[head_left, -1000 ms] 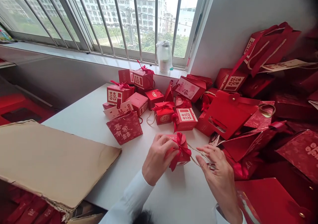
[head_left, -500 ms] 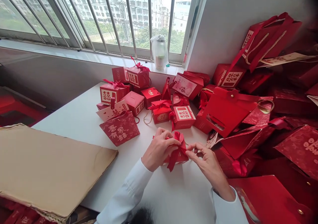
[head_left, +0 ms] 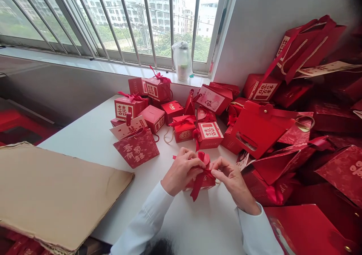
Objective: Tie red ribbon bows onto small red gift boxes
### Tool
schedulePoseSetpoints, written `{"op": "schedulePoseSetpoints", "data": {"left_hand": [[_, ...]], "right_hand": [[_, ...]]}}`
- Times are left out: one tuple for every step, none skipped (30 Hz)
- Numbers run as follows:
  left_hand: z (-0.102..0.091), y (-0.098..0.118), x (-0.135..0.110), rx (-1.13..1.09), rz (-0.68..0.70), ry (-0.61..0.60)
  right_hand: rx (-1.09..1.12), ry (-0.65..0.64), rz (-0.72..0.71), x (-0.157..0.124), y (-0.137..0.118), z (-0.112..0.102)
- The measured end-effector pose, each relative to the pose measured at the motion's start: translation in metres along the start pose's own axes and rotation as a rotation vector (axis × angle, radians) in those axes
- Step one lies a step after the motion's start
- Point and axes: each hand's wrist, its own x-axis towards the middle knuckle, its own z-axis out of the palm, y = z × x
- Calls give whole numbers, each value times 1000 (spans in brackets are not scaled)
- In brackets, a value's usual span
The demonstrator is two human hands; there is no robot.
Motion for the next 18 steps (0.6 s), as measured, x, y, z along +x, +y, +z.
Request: {"op": "schedulePoseSetpoints", "data": {"left_hand": [[0,0,0,-1,-5,-2],[0,0,0,-3,-10,-4],[0,1,0,-5,-14,-7],[-1,1,0,-6,-19,-10],[-1,1,0,-5,-24,-14],[-1,1,0,-3,-28,-18],[-1,1,0,0,-31,-20],[-1,1,0,3,-32,-22],[-1,1,0,5,-32,-23],[0,0,0,5,-29,-24],[0,0,1,5,-28,-24],[0,-1,1,6,-27,-23],[1,-1,1,9,-27,-23],[1,-2,1,12,-26,-22],[1,-3,1,17,-24,-23],[2,-3,0,21,-21,-25],[2,-4,0,26,-17,-27],[3,-4,0,32,-12,-28]], "right_hand": [[5,-9,9,1,0,0],[4,-21,20,1,0,-1],[0,-35,30,2,0,-1],[1,-48,39,2,0,-2],[8,-61,48,2,0,-4],[21,-74,60,3,0,-5],[35,-87,75,4,1,-6],[46,-98,92,4,1,-6],[52,-112,108,5,1,-7],[52,-127,121,6,1,-7],[49,-142,127,6,1,-7],[44,-151,127,6,2,-8],[37,-155,125,7,2,-8],[26,-152,122,7,3,-8],[10,-146,121,7,4,-9],[-12,-137,121,7,5,-9],[-40,-133,122,7,5,-10],[-70,-132,123,7,5,-10]]}}
